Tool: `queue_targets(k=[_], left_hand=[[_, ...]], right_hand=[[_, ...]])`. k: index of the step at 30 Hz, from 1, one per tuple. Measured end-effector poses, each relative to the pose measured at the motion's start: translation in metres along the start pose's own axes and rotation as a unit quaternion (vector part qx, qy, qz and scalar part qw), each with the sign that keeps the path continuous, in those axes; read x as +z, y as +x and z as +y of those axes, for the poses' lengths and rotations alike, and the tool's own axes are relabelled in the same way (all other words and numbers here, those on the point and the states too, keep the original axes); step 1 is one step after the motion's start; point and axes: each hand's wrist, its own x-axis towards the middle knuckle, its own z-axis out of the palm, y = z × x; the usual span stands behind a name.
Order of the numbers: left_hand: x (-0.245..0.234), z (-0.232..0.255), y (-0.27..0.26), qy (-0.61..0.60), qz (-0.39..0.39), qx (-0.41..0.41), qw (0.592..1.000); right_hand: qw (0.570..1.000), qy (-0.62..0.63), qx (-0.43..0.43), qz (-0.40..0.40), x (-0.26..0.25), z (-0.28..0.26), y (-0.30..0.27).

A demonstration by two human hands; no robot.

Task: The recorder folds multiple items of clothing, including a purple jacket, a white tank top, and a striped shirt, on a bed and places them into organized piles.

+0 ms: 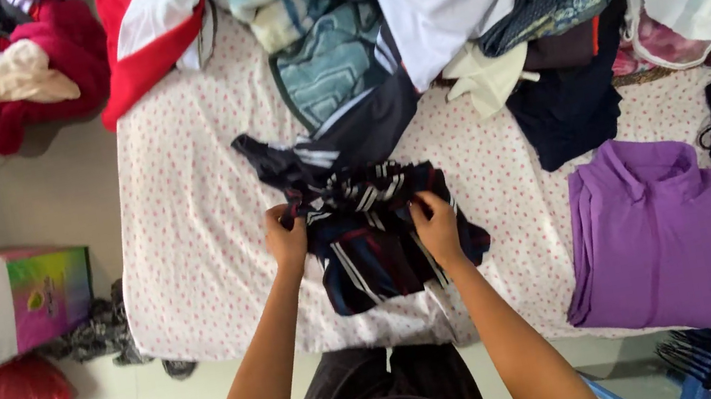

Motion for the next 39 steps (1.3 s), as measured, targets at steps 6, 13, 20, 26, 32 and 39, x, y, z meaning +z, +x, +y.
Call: queue_targets(k=[6, 13, 20, 26, 32, 39], left_hand=[[0.036, 0.006, 0.064, -0.199, -0.066, -0.142, 0.967], [0.072, -0.006, 0.131, -0.216, -0.134, -0.132, 0.958], [-0.010, 0.155, 0.234, -0.369, -0.140, 0.065, 0.916], [-0.085, 0.208, 0.232, -0.214, -0.051, 0.060, 0.974], [-0.119, 0.178, 0.181, -0.223, -0.055, 0.029, 0.973], [-0.193, 0.274, 0.076, -0.274, -0.067, 0.072, 0.957]], right_hand=[[0.978, 0.177, 0.107, -0.007, 0.028, -0.023, 0.079], [0.955, 0.257, 0.119, -0.088, 0.117, -0.014, 0.153], [0.892, 0.430, 0.026, -0.138, 0.111, -0.158, 0.248], [0.945, 0.319, 0.032, -0.060, 0.102, -0.153, 0.259], [0.972, 0.219, 0.018, -0.080, 0.042, -0.198, 0.181], [0.948, 0.293, -0.070, -0.100, -0.075, -0.247, 0.103]])
